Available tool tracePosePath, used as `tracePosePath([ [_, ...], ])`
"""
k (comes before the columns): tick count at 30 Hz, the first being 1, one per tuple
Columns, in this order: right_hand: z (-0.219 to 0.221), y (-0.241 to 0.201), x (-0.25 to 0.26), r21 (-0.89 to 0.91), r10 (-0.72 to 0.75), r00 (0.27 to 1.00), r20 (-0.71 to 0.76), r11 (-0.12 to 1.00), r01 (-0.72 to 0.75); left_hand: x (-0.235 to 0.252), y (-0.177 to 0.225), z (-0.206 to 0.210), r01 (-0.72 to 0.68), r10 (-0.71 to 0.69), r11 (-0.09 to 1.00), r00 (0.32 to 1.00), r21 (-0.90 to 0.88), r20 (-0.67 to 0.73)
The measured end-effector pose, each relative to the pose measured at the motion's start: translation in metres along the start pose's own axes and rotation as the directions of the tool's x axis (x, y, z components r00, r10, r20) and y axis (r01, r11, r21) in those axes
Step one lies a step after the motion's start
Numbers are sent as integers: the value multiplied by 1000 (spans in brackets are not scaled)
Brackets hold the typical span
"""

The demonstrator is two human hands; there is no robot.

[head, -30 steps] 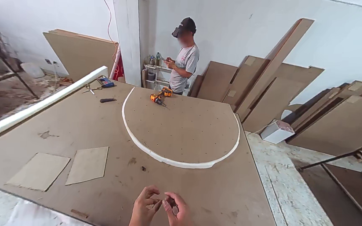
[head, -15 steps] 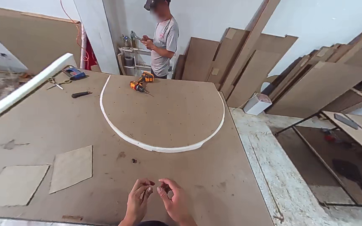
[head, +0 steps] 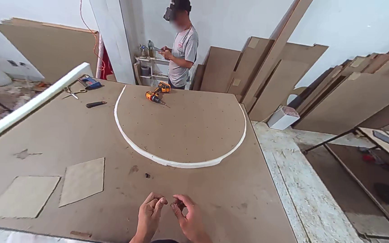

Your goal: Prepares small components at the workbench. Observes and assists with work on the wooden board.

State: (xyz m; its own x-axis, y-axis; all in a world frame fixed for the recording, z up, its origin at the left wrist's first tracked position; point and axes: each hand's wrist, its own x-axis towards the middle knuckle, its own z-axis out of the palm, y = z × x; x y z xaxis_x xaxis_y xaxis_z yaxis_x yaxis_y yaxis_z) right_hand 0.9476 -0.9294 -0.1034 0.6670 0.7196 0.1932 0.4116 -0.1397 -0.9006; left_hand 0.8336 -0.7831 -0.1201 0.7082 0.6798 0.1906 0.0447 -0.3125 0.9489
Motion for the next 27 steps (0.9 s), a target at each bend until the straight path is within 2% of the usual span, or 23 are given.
tracePosePath([
  [4,0,-3,-1,0,-8,1000,14,1000,8,5,-2,1,76,-53,972,993,-224,105],
  [7,1,-1,-3,2,-24,1000,13,1000,24,2,-5,4,84,-69,981,994,-175,88],
  [10,1,3,-4,1,-34,999,4,999,34,-2,-6,4,8,8,989,994,-147,107],
  [13,-1,2,-4,0,-20,1000,10,1000,20,-2,-1,4,-21,24,1000,989,-22,145],
  [18,-1,2,-6,-4,-47,999,-1,999,47,-3,0,7,1,-4,999,998,49,67],
  [24,-2,1,-10,-11,-69,997,-25,998,69,-1,0,3,65,-34,983,984,-173,173],
  [27,-3,-1,-12,-51,-76,997,-7,996,76,-3,0,5,22,10,986,981,-163,193],
])
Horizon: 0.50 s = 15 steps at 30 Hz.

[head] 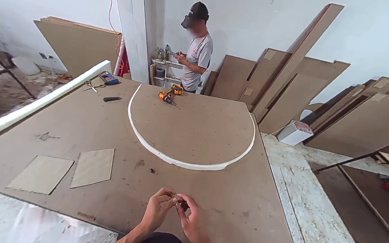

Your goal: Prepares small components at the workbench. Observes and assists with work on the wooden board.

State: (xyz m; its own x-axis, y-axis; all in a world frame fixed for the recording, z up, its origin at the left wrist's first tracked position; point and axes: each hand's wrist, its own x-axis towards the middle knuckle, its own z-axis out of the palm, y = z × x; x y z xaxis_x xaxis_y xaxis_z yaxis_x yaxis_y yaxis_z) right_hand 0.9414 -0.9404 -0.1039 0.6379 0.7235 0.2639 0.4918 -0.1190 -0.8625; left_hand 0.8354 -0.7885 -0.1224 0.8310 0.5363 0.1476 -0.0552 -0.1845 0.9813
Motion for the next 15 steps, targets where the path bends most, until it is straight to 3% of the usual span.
tracePosePath([
  [4,-1,-3,-2,-28,-3,1000,14,1000,4,-2,2,0,-54,51,997,997,56,54],
  [7,-2,-6,-2,-69,10,999,32,998,-8,-2,5,1,-56,51,998,984,26,169],
  [11,-3,-9,-4,-111,60,998,11,992,-59,-5,9,3,-85,86,996,914,-20,396],
  [15,-12,-11,-10,-41,77,989,130,997,-72,-7,7,-4,-93,117,993,870,-74,478],
])
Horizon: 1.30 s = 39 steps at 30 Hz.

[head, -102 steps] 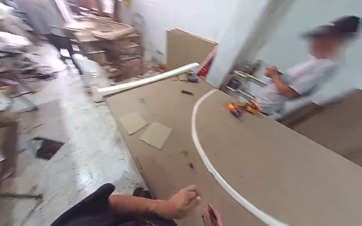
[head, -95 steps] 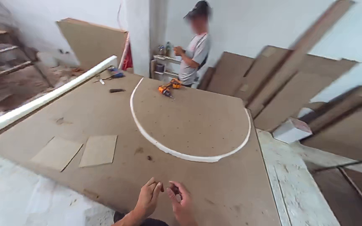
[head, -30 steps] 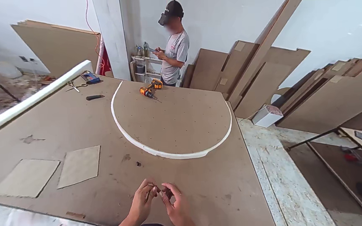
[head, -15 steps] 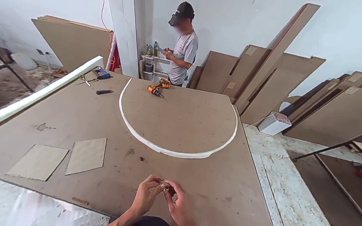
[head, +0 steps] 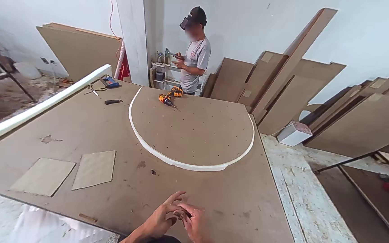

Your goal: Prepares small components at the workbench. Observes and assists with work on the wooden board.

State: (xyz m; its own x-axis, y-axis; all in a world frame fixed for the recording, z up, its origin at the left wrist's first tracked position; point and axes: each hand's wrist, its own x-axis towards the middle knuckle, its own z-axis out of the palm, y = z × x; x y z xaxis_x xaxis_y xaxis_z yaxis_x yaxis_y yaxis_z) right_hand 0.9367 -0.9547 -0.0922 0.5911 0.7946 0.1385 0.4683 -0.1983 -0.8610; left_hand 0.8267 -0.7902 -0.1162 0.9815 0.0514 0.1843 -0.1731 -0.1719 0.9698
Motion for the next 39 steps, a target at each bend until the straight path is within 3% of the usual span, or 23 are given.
tracePosePath([
  [5,-14,-8,-5,394,-12,964,267,914,-98,-6,-6,4,-72,62,947,997,-313,-41],
  [7,-15,-4,-5,543,1,963,269,825,-153,-8,0,6,-12,17,927,1000,-375,8],
  [10,-10,-3,0,650,175,976,128,729,-216,-2,18,10,75,-29,918,992,-390,122],
  [14,-5,-5,9,626,254,967,-26,758,-182,9,18,22,2,31,966,992,-260,122],
  [19,4,-27,17,568,366,899,-239,804,-177,27,28,21,-62,80,961,995,-270,54],
  [22,5,-35,24,691,423,878,-224,705,-163,30,30,16,-117,140,955,988,-271,68],
  [25,8,-35,35,800,455,859,-237,593,-93,28,36,20,-123,133,981,989,-151,58],
  [28,7,-32,37,850,458,875,-156,514,-117,29,36,21,-107,114,981,993,-161,33],
  [31,5,-24,31,813,347,931,-118,572,-110,28,30,19,-111,105,972,994,-205,-40],
  [34,16,-18,26,757,418,894,-161,634,-160,24,26,19,-105,105,994,994,-36,-14],
  [36,19,-20,26,789,481,859,-175,590,-170,23,29,23,-87,87,993,996,76,8],
  [39,8,-21,37,861,546,829,-119,473,-188,28,29,23,-68,68,992,998,103,0],
])
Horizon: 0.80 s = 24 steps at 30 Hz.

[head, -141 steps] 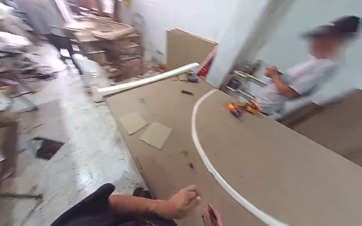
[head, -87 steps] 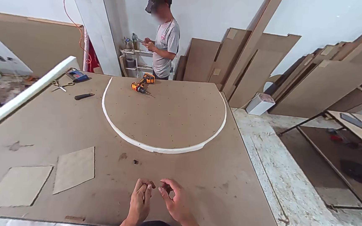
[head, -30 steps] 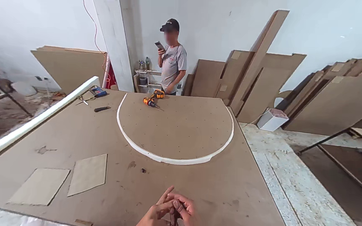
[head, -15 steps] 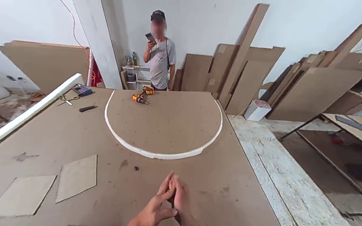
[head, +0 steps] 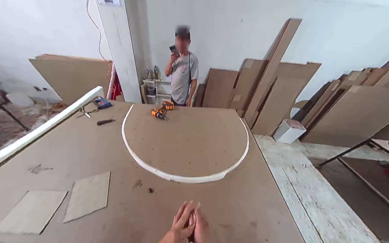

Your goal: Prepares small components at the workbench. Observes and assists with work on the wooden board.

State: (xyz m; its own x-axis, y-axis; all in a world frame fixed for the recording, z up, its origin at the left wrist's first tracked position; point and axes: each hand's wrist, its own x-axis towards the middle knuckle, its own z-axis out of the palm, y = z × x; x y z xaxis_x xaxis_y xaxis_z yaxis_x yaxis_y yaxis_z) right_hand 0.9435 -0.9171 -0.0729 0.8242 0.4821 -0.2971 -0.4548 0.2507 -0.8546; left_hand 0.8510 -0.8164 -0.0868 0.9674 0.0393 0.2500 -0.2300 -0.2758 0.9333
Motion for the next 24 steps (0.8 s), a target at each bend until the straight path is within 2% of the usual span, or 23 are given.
tracePosePath([
  [2,-8,-4,-1,-18,15,999,30,1000,-15,-2,-5,5,22,-24,997,999,-79,-29],
  [5,-17,-6,-10,-139,-39,978,207,988,69,-1,-4,3,4,-13,982,999,-191,-46],
  [7,-16,2,-12,-202,-67,985,156,974,99,-2,-4,0,-33,33,987,999,-160,0],
  [9,-10,8,-11,-145,-98,994,46,984,104,-4,-5,3,-46,51,993,998,-112,42],
  [12,-11,1,-6,11,-5,1000,9,1000,5,-4,-1,5,-27,32,998,996,-51,86],
  [14,-17,-2,-4,17,54,998,9,998,-54,-4,0,6,-2,5,999,997,-40,74],
  [17,-21,2,-4,-40,-29,999,44,999,31,-2,-1,5,52,-52,999,996,-1,76],
  [19,-21,11,-6,-127,-151,985,81,979,160,-3,-3,8,41,-40,999,996,-7,76],
  [21,-18,12,0,-214,-240,970,46,946,244,-3,0,9,17,-16,1000,991,-5,131],
  [24,-16,1,11,-96,-269,962,-54,960,263,3,7,8,-43,56,997,976,-67,209],
])
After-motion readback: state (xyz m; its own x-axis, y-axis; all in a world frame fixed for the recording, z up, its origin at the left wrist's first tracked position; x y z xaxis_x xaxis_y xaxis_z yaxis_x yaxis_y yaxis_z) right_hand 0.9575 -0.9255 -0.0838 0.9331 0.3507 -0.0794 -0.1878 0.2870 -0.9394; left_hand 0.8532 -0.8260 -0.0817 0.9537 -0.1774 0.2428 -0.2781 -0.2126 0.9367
